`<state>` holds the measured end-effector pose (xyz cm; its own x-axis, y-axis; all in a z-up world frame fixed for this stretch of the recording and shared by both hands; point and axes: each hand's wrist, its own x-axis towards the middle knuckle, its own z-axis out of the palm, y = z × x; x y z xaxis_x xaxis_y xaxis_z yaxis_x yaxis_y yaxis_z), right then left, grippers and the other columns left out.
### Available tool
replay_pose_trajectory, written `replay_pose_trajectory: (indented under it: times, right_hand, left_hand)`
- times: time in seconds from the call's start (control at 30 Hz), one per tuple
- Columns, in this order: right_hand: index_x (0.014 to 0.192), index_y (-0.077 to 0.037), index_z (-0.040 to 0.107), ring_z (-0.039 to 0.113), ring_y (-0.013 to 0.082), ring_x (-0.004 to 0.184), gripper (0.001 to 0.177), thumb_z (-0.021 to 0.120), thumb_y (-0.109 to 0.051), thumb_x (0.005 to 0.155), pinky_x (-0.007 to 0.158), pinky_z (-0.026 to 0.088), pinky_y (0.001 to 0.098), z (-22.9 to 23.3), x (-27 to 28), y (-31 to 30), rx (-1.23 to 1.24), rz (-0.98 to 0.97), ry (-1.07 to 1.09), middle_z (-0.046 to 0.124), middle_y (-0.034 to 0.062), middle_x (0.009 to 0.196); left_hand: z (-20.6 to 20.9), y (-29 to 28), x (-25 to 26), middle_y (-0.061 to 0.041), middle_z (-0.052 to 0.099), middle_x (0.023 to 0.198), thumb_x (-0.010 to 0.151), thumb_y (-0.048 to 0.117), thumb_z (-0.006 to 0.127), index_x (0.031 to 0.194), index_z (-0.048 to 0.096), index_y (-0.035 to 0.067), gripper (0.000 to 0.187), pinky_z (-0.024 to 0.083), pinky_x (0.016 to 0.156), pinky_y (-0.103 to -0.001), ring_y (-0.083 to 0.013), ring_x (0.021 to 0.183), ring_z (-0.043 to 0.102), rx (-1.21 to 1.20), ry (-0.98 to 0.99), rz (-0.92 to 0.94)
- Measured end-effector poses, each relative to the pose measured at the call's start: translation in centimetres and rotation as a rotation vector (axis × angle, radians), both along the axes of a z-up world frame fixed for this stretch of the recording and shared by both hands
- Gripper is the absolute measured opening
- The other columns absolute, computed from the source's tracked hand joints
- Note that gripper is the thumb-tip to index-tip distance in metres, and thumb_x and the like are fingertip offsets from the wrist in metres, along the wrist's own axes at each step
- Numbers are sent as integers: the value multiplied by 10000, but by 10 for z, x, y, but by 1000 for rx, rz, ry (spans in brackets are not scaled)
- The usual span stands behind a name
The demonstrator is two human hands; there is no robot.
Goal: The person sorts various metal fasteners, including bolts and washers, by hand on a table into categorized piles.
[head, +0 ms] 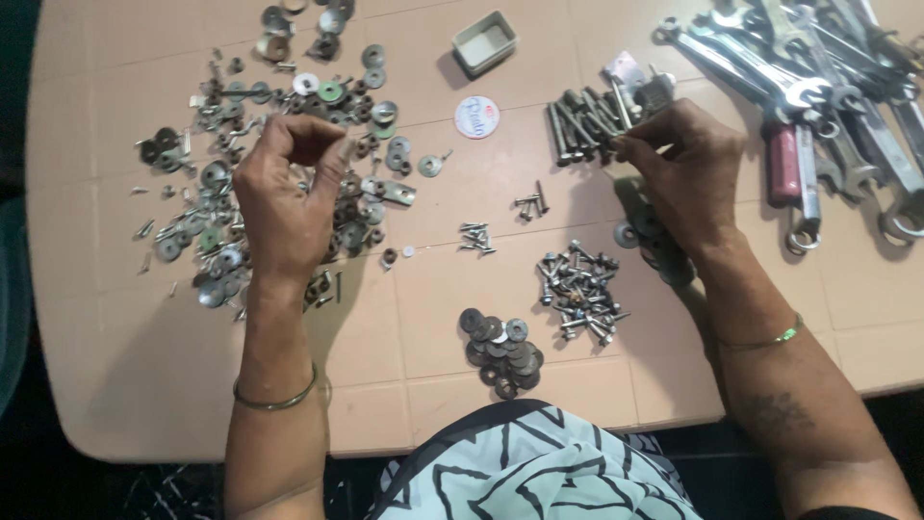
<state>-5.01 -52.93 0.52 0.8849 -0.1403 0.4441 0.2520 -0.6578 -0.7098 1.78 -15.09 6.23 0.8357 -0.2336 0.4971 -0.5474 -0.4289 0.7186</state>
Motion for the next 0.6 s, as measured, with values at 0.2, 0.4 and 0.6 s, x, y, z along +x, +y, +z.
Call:
replay_pose_trajectory:
  times: [0.2,0.4,0.6]
  right_hand:
    - [983,-1,756,749,163,828,81,837,-10,975,680,582,267,6,-2,6,-107,-24,23,750,109,988]
    - [1015,-25,788,741,190,862,71,842,-50,975,728,560,309,8,-6,7,-204,-47,58,745,115,977]
    - [1055,-34,782,740,191,920,61,816,-71,1021,755,581,302,8,-7,7,-188,-11,60,736,134,1045]
  left_hand:
    - [-3,30,12,-53,708,927,1063,49,752,1086,649,5,115,556,777,-282,-126,816,678,-52,-23,153]
    - [-25,44,30,-73,720,935,1014,8,716,1087,653,6,96,561,728,-297,-146,804,693,20,-31,246]
    - [-48,55,40,-97,725,1099,984,-15,639,1140,698,49,178,540,924,-414,-237,1040,693,283,-49,388]
